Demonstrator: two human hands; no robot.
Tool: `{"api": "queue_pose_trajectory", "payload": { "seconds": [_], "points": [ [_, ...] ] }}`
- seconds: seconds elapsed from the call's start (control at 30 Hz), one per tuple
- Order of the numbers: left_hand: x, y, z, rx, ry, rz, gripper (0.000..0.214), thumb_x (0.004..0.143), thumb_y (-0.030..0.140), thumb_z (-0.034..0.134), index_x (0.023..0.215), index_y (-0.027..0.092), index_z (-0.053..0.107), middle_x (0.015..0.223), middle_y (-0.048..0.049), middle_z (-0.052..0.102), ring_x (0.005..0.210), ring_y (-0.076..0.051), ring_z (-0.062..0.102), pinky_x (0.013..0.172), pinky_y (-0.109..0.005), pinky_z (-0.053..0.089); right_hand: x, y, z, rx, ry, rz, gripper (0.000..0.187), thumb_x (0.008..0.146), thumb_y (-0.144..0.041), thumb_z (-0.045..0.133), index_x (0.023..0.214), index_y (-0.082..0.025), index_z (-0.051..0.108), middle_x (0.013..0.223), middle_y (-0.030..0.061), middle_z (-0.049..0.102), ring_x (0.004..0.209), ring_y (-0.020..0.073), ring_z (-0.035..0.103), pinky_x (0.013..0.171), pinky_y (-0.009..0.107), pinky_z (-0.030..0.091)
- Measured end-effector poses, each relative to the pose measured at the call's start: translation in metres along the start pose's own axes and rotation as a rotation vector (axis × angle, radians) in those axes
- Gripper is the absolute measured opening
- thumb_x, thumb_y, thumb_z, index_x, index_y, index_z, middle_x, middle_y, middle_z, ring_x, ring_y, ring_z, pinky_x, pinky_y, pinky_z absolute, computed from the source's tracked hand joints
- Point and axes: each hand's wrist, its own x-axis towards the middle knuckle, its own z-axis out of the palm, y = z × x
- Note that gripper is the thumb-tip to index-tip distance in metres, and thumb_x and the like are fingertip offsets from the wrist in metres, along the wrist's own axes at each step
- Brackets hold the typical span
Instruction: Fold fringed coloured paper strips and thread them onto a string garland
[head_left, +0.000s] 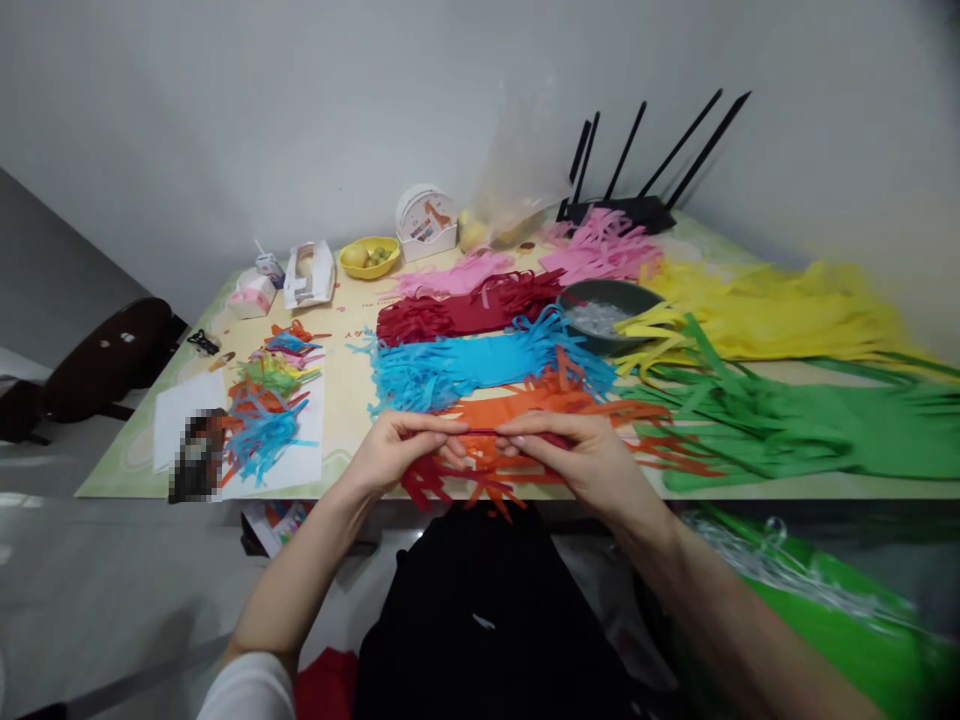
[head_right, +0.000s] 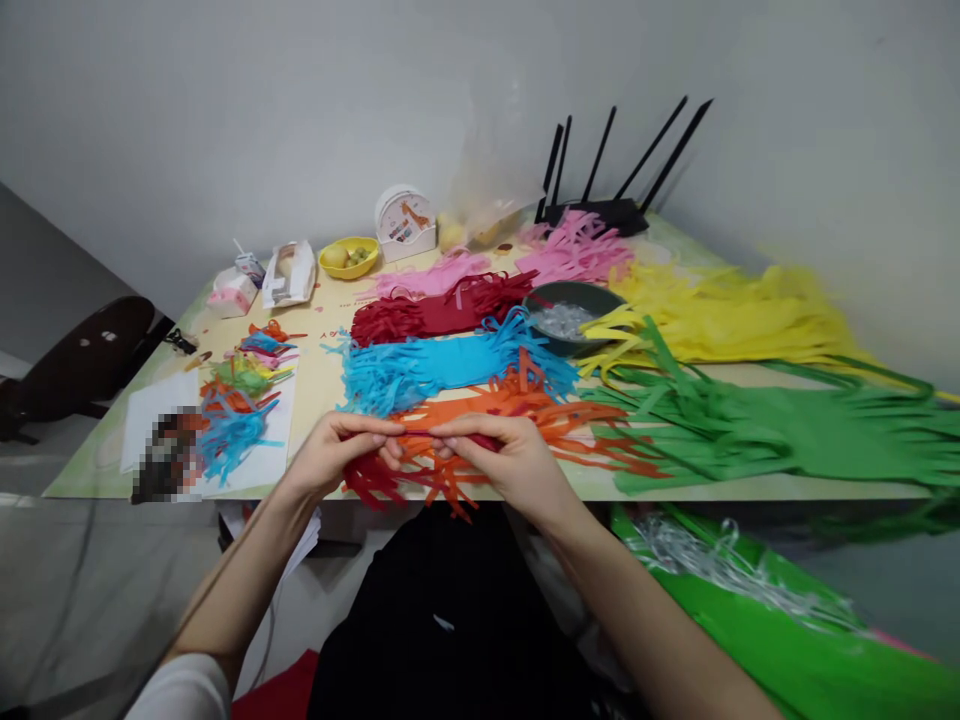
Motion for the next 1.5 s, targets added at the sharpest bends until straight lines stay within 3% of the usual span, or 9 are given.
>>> {"api": "queue_pose_trajectory", "payload": {
  "seconds": [0.27, 0.47, 0.63, 0.7, 0.8, 0.97, 1.1, 1.27, 1.5],
  "points": [
    [-0.001, 0.001, -0.004, 0.218, -0.04, 0.146, 0.021, 0.085, 0.028, 0.061, 0.087, 0.015, 0.078, 0.078, -0.0085, 0.075, 0.075, -0.019, 0.071, 0.076, -0.029, 0.054, 0.0, -0.003, -0.004, -0.229, -0.031, -0.212, 0.017, 0.082, -0.018, 0.062, 0.084, -0.023, 0.078, 0.086, 0.0047, 0.077, 0.082, 0.0196, 0.072, 0.076, 0.03, 0.058],
    [-0.007, 0.029, -0.002, 0.71, -0.072, 0.298, 0.018, 0.087, 0.023, 0.059, 0.098, 0.019, 0.072, 0.121, -0.0097, 0.07, 0.119, -0.026, 0.06, 0.107, -0.04, 0.039, -0.009, -0.015, -0.007, -0.554, -0.118, -0.523, 0.027, 0.085, -0.012, 0.055, 0.095, -0.025, 0.076, 0.092, 0.0048, 0.076, 0.087, 0.0181, 0.071, 0.079, 0.028, 0.058],
    [0.003, 0.023, 0.006, 0.935, -0.198, 0.458, 0.018, 0.093, 0.023, 0.055, 0.095, 0.02, 0.072, 0.091, -0.0031, 0.078, 0.086, -0.016, 0.071, 0.107, -0.037, 0.04, -0.016, -0.012, -0.009, -0.646, -0.16, -0.639, 0.025, 0.089, -0.012, 0.054, 0.102, -0.023, 0.073, 0.1, 0.0062, 0.075, 0.092, 0.0169, 0.07, 0.086, 0.029, 0.056],
    [0.006, 0.014, 0.007, 1.067, -0.161, 0.587, 0.019, 0.094, 0.02, 0.052, 0.091, 0.019, 0.071, 0.086, -0.0027, 0.077, 0.08, -0.015, 0.071, 0.105, -0.037, 0.042, -0.018, -0.013, -0.011, -0.637, -0.194, -0.57, 0.027, 0.089, -0.015, 0.057, 0.112, -0.023, 0.07, 0.107, 0.0064, 0.074, 0.097, 0.0173, 0.069, 0.089, 0.03, 0.055],
    [0.006, 0.002, 0.006, 1.311, -0.035, 0.9, 0.017, 0.094, 0.015, 0.051, 0.099, 0.018, 0.067, 0.089, -0.0028, 0.077, 0.085, -0.015, 0.07, 0.11, -0.044, 0.036, -0.015, -0.017, -0.016, -0.524, -0.241, -0.255, 0.042, 0.088, -0.028, 0.062, 0.129, -0.021, 0.059, 0.121, 0.008, 0.069, 0.108, 0.0204, 0.066, 0.091, 0.032, 0.054],
    [0.004, -0.005, 0.009, 1.395, 0.051, 1.251, 0.02, 0.093, 0.015, 0.054, 0.11, 0.017, 0.064, 0.101, -0.0044, 0.077, 0.099, -0.017, 0.07, 0.112, -0.044, 0.032, -0.002, -0.015, -0.007, -0.057, -0.438, 0.16, 0.03, 0.089, -0.042, 0.058, 0.084, -0.016, 0.069, 0.084, 0.007, 0.076, 0.075, 0.0168, 0.07, 0.072, 0.028, 0.055],
    [0.007, -0.011, 0.012, 1.323, 0.171, 1.211, 0.023, 0.09, 0.013, 0.058, 0.111, 0.021, 0.064, 0.1, -0.0024, 0.077, 0.103, -0.017, 0.069, 0.113, -0.045, 0.029, -0.004, -0.005, 0.014, 0.262, -0.298, 0.222, 0.028, 0.082, -0.043, 0.069, 0.077, -0.016, 0.064, 0.067, 0.003, 0.072, 0.058, 0.0117, 0.064, 0.061, 0.024, 0.051],
    [0.006, -0.015, 0.031, 0.945, 0.371, 0.988, 0.017, 0.087, 0.011, 0.061, 0.098, 0.021, 0.068, 0.089, -0.0019, 0.078, 0.09, -0.016, 0.071, 0.107, -0.046, 0.038, -0.009, -0.005, 0.03, 0.382, -0.156, 0.087, 0.023, 0.082, -0.039, 0.07, 0.087, -0.017, 0.066, 0.067, 0.0026, 0.072, 0.059, 0.0133, 0.067, 0.06, 0.025, 0.053],
    [-0.004, -0.012, 0.054, 0.459, 0.317, 0.641, 0.03, 0.093, 0.017, 0.053, 0.118, 0.026, 0.069, 0.121, -0.0058, 0.07, 0.116, -0.021, 0.064, 0.111, -0.045, 0.041, 0.002, -0.022, 0.026, 0.118, -0.074, -0.198, 0.008, 0.092, -0.025, 0.058, 0.095, -0.019, 0.063, 0.079, 0.002, 0.072, 0.072, 0.0127, 0.07, 0.067, 0.023, 0.054]
  ]
}}
